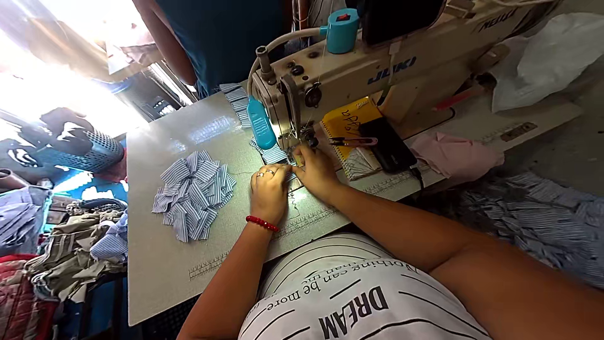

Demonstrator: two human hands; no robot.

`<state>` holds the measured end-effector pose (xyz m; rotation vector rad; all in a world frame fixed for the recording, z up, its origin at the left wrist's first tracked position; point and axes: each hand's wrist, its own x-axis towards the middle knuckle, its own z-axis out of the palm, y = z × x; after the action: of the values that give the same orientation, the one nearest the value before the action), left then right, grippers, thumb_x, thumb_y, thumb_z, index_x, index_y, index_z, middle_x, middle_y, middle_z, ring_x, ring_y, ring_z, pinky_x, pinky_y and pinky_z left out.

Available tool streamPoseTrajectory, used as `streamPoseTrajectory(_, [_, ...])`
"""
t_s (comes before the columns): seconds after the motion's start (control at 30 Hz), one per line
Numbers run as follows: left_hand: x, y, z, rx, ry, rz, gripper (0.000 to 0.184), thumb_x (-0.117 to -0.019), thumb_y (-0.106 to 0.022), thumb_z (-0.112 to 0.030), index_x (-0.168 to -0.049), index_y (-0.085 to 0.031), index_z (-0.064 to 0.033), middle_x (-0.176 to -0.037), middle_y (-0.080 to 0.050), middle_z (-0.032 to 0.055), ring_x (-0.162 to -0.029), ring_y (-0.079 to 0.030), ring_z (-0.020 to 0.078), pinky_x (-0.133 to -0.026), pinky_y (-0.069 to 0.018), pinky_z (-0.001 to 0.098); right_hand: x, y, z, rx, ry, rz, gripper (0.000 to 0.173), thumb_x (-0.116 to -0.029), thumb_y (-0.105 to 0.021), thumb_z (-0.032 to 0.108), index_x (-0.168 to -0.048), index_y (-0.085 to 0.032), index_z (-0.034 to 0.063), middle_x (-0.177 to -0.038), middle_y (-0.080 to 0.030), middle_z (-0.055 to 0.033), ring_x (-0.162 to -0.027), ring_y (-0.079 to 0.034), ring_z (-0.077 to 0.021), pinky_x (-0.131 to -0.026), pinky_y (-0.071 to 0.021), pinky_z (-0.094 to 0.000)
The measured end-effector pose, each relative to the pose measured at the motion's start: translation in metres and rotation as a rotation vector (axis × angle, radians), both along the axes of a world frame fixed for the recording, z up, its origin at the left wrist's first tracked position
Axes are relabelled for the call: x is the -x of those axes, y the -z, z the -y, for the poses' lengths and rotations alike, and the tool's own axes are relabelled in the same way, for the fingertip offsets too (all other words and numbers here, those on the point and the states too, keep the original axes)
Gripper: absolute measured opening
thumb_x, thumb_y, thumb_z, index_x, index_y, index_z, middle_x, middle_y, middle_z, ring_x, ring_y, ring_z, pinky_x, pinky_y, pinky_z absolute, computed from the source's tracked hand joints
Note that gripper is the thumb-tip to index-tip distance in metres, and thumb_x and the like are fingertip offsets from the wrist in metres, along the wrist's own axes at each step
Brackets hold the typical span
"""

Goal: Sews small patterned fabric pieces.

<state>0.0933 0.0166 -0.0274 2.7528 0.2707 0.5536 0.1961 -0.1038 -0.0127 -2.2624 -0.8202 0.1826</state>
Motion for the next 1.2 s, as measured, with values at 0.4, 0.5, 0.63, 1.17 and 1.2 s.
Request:
streamPoseTrajectory(0.4, [-0.002, 0.000, -0.005, -0.062, 0.004, -0.096, 0.033, -0.0973, -0.056, -0.009, -0.122, -0.077, -0.0188, -0.129, -0.072, 0.0012, -0.133, -0.058, 0.0284, -0.112, -0.0326, 0.0615, 0.022, 0.008, 0.034, 0.208, -0.215, 0.325, 0.037, -0.1032, -0.055, 0.035, -0.130, -0.072, 0.0163, -0.150, -0.056, -0.0101, -0.149, -0.037, -0.0373, -0.120, -0.0212, -0.0674])
streamPoseTrajectory(0.5, [-0.004, 0.000, -0.010, -0.083, 0.013, -0.114, 0.035, -0.0984, -0.054, -0.011, -0.124, -0.076, -0.0188, -0.131, -0.071, 0.0002, -0.137, -0.055, 0.0288, -0.116, -0.0234, 0.0668, 0.021, 0.007, 0.032, 0.224, -0.215, 0.309, 0.039, -0.1034, -0.055, 0.034, -0.134, -0.070, 0.0158, -0.153, -0.054, -0.0115, -0.152, -0.032, -0.0380, -0.121, -0.0141, -0.0704])
streamPoseTrajectory(0.63, [-0.007, 0.002, -0.015, -0.107, 0.026, -0.100, 0.036, -0.0990, -0.051, -0.011, -0.123, -0.076, -0.0195, -0.131, -0.071, -0.0009, -0.137, -0.055, 0.0278, -0.116, -0.0211, 0.0688, 0.021, 0.007, 0.029, 0.255, -0.207, 0.307, 0.041, -0.1039, -0.053, 0.036, -0.138, -0.067, 0.0175, -0.156, -0.050, -0.0106, -0.154, -0.029, -0.0378, -0.121, -0.0120, -0.0709])
streamPoseTrajectory(1.17, [-0.009, 0.002, -0.022, -0.137, 0.054, -0.107, 0.037, -0.0994, -0.049, -0.013, -0.125, -0.075, -0.0193, -0.132, -0.071, -0.0002, -0.139, -0.053, 0.0300, -0.116, -0.0159, 0.0735, 0.021, 0.004, 0.029, 0.282, -0.210, 0.288, 0.045, -0.1042, -0.052, 0.040, -0.140, -0.065, 0.0181, -0.157, -0.049, -0.0112, -0.155, -0.026, -0.0374, -0.121, -0.0090, -0.0717])
streamPoseTrajectory(1.2, [-0.010, 0.001, -0.023, -0.138, 0.053, -0.112, 0.037, -0.0995, -0.049, -0.013, -0.126, -0.075, -0.0191, -0.132, -0.070, -0.0002, -0.140, -0.052, 0.0300, -0.116, -0.0148, 0.0740, 0.021, 0.003, 0.028, 0.297, -0.212, 0.284, 0.046, -0.1045, -0.051, 0.041, -0.142, -0.063, 0.0183, -0.158, -0.048, -0.0114, -0.155, -0.025, -0.0377, -0.121, -0.0079, -0.0721])
